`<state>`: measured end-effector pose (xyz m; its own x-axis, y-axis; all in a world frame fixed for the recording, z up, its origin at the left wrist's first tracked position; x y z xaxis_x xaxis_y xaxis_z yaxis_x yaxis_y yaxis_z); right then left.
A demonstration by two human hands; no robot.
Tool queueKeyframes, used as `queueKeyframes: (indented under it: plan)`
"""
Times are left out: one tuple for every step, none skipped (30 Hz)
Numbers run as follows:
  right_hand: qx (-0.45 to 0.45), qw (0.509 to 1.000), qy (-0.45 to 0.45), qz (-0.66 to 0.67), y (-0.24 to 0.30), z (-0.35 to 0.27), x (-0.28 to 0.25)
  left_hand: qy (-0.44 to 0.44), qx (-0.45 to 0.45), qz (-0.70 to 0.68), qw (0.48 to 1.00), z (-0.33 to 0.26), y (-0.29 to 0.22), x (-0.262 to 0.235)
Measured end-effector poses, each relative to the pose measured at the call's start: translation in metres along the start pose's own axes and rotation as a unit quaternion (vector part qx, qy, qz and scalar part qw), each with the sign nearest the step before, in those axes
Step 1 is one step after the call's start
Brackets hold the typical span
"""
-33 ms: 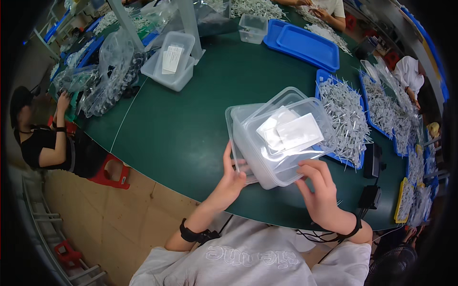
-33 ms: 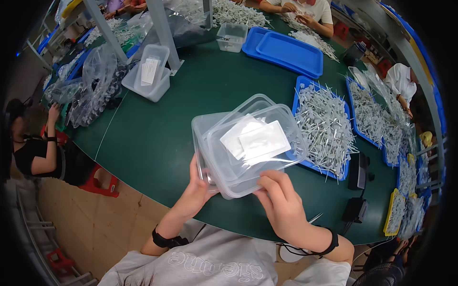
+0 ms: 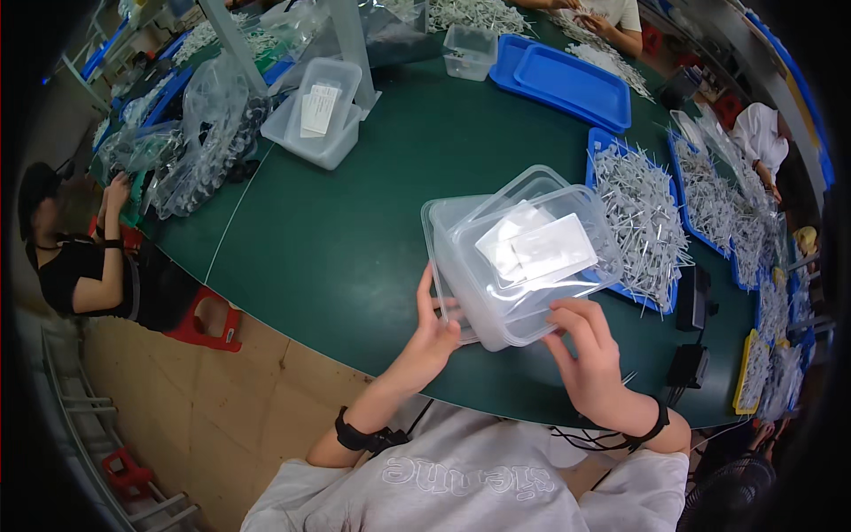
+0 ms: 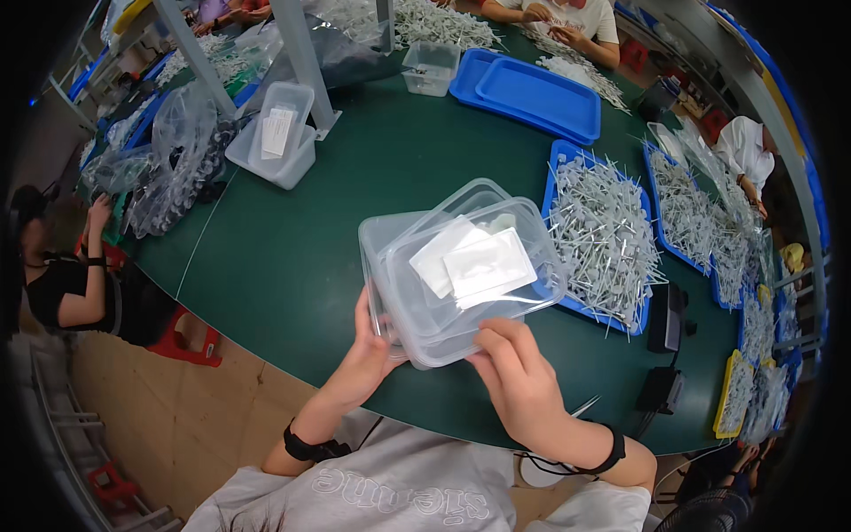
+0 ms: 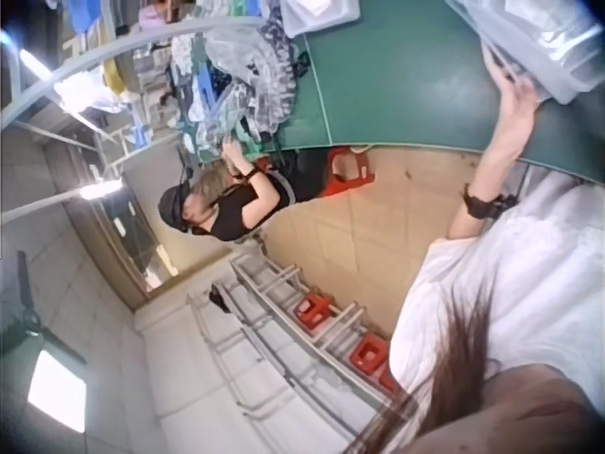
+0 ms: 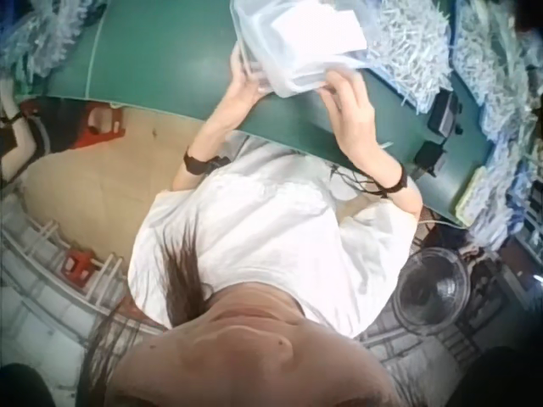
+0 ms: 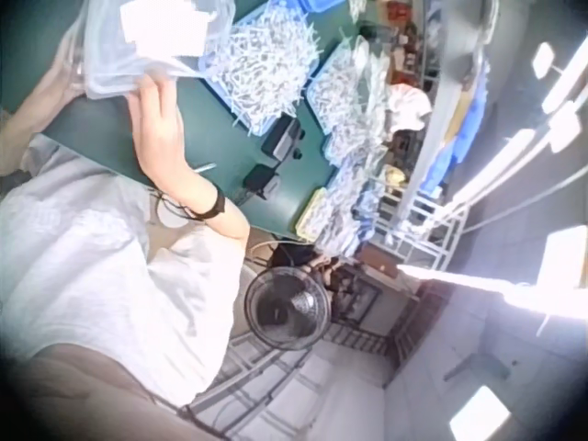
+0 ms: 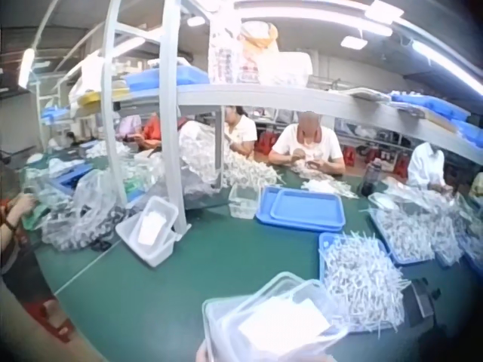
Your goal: Sorting and assembling various small electronic components into trays at a factory workbench.
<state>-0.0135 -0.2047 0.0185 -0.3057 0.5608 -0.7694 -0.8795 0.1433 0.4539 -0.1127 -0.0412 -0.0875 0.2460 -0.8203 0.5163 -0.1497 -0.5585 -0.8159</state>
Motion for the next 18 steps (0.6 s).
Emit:
queueKeyframes:
  plan:
    - [0.002,1.0,0.0,0.002,-0.001,-0.002,0.006,-0.001,-0.002,0.0,1.0,0.0,0.002,0.0]
    - [0.004,1.0,0.007,0.0,-0.002,-0.004,0.012,-0.013,-0.019,0.015,1.0,0.001,0.005,-0.001]
    - [0.007,1.0,0.013,-0.001,-0.003,-0.005,0.017,-0.024,-0.036,0.03,0.999,0.002,0.006,-0.001]
    - [0.014,1.0,0.0,-0.008,-0.005,-0.007,0.021,-0.023,-0.039,0.03,0.999,0.001,0.002,-0.001]
    - [0.016,1.0,0.0,-0.007,-0.007,-0.007,0.022,-0.028,-0.052,0.082,0.995,-0.001,-0.007,0.001]
    - [0.02,1.0,-0.01,0.002,-0.008,-0.006,0.024,-0.032,-0.066,0.134,0.988,-0.003,-0.012,0.001]
    - [0.024,0.999,-0.019,0.011,-0.01,-0.005,0.024,-0.031,-0.068,0.134,0.988,-0.002,-0.011,-0.002]
    - [0.026,0.999,-0.019,0.012,-0.009,-0.004,0.025,-0.014,-0.071,0.096,0.993,-0.001,-0.01,-0.004]
    - [0.022,0.999,-0.021,0.013,-0.008,-0.003,0.025,0.003,-0.075,0.057,0.996,-0.001,-0.008,-0.005]
    - [0.019,0.999,-0.023,0.015,-0.008,-0.002,0.026,0.003,-0.076,0.057,0.995,0.0,-0.008,-0.006]
    - [0.02,0.999,-0.023,0.015,-0.007,-0.001,0.028,-0.004,-0.092,0.063,0.994,0.001,-0.009,-0.007]
    - [0.005,1.0,-0.03,-0.002,-0.006,0.0,0.03,-0.01,-0.109,0.069,0.992,0.002,-0.009,-0.008]
    - [-0.011,0.999,-0.038,-0.02,-0.005,0.0,0.031,-0.01,-0.11,0.068,0.992,0.003,-0.01,-0.008]
    - [-0.011,0.999,-0.037,-0.02,-0.005,-0.001,0.035,-0.008,-0.113,0.066,0.991,0.003,-0.011,-0.008]
    - [-0.003,0.999,-0.04,-0.013,-0.004,-0.005,0.039,-0.005,-0.116,0.064,0.991,0.002,-0.012,-0.008]
    - [0.005,0.999,-0.044,-0.005,-0.004,-0.007,0.041,-0.004,-0.117,0.064,0.991,0.003,-0.009,-0.006]
    - [0.003,0.999,-0.043,-0.004,-0.005,-0.006,0.042,-0.003,-0.125,0.028,0.992,0.005,-0.004,-0.005]
    - [-0.01,0.999,-0.037,-0.025,-0.006,-0.005,0.04,-0.001,-0.133,-0.008,0.991,0.005,-0.001,-0.004]
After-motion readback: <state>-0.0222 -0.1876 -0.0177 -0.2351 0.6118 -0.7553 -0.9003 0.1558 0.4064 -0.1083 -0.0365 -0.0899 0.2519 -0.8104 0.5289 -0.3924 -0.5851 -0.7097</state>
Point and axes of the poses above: each hand's wrist, its own z-axis towards the middle knuckle, its own x-axis out of the palm, y = z × x, the point moved 2 cm from there along z, towards the middle knuckle, and after that the axes turned 11 degrees about -x, right-handed, at the moved point
